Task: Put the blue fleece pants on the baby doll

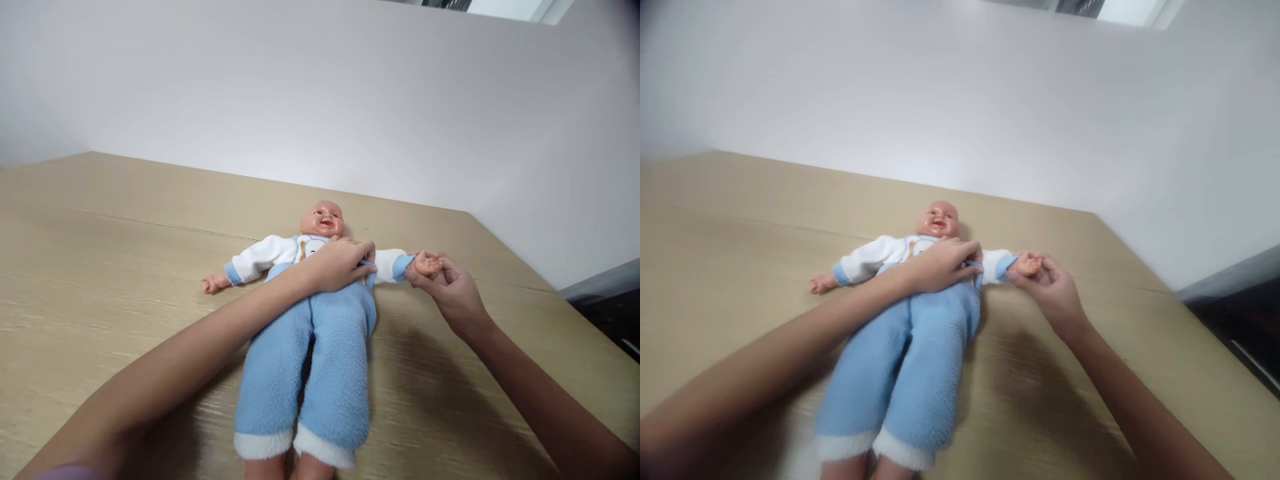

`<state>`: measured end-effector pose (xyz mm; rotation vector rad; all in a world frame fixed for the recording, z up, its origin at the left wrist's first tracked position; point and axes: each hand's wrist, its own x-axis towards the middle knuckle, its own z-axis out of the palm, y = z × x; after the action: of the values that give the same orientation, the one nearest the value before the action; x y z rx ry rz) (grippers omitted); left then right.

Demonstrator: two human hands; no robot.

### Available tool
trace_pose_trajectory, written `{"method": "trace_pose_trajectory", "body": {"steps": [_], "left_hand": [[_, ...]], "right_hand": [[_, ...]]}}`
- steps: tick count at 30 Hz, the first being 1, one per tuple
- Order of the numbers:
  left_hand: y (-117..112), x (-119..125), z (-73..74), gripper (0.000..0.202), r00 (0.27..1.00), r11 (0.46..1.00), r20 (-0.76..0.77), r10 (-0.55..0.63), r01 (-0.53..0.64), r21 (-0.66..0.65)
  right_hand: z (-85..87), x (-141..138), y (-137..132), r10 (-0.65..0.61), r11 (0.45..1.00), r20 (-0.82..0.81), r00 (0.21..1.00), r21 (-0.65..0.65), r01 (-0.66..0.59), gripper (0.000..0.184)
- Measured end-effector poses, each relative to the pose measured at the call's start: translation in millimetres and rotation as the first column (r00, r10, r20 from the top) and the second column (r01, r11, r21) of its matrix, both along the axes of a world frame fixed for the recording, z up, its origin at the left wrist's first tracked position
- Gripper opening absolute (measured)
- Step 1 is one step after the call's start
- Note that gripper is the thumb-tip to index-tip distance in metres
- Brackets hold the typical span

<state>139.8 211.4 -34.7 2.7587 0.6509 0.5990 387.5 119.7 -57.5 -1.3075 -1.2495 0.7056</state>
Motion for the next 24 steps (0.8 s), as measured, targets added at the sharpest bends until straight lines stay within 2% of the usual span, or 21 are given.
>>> {"method": "trace_pose_trajectory", "body": {"steps": [3, 6, 11, 14, 16, 19, 20, 22, 24], "left_hand": [[-2.3, -2.8, 3.1, 0.021, 0.984, 0.992, 0.124, -0.130, 0.127, 0.025], [-4.3, -6.7, 4.3, 0.032, 0.972, 0.979, 0.165, -0.169, 0.146, 0.143], [-5.5, -11.1, 2.7, 0.040, 0.953, 0.944, 0.200, -0.228, 0.166, 0.287], [-6.9, -12.2, 4.0, 0.038, 0.941, 0.931, 0.224, -0.254, 0.175, 0.320], [-7.4, -12.5, 6.0, 0.033, 0.921, 0.951, 0.294, -0.256, 0.186, 0.246], [-4.9, -11.4, 8.5, 0.021, 0.869, 0.975, 0.458, -0.187, 0.223, -0.025], [-3.0, -10.7, 8.6, 0.020, 0.855, 0.963, 0.500, -0.142, 0.237, -0.132], [1.7, -8.8, 7.6, 0.023, 0.845, 0.916, 0.533, -0.048, 0.250, -0.313], [6.1, -7.0, 5.2, 0.029, 0.865, 0.883, 0.501, 0.030, 0.212, -0.419]], "right_hand": [[-1.6, -14.8, 20.7, 0.015, 0.991, -0.065, 0.998, 0.136, -0.006, 0.048], [-12.0, -27.1, 32.7, 0.035, 0.971, -0.090, 0.995, 0.237, -0.013, 0.047], [-38.3, -42.0, 28.8, 0.056, 0.977, -0.055, 0.997, 0.211, -0.043, 0.044], [-45.9, -50.8, 20.2, 0.123, 0.971, 0.047, 0.991, 0.199, -0.130, 0.037], [-44.8, -54.3, 14.8, 0.177, 0.960, 0.115, 0.977, 0.200, -0.197, 0.033], [-38.6, -54.2, 6.7, 0.211, 0.944, 0.194, 0.958, 0.213, -0.251, 0.021], [-36.6, -53.7, 3.8, 0.206, 0.941, 0.230, 0.951, 0.221, -0.257, 0.016], [-33.8, -54.1, -1.3, 0.175, 0.941, 0.277, 0.945, 0.236, -0.243, 0.019], [-33.1, -58.8, -4.8, 0.141, 0.954, 0.224, 0.964, 0.230, -0.192, 0.020]]}}
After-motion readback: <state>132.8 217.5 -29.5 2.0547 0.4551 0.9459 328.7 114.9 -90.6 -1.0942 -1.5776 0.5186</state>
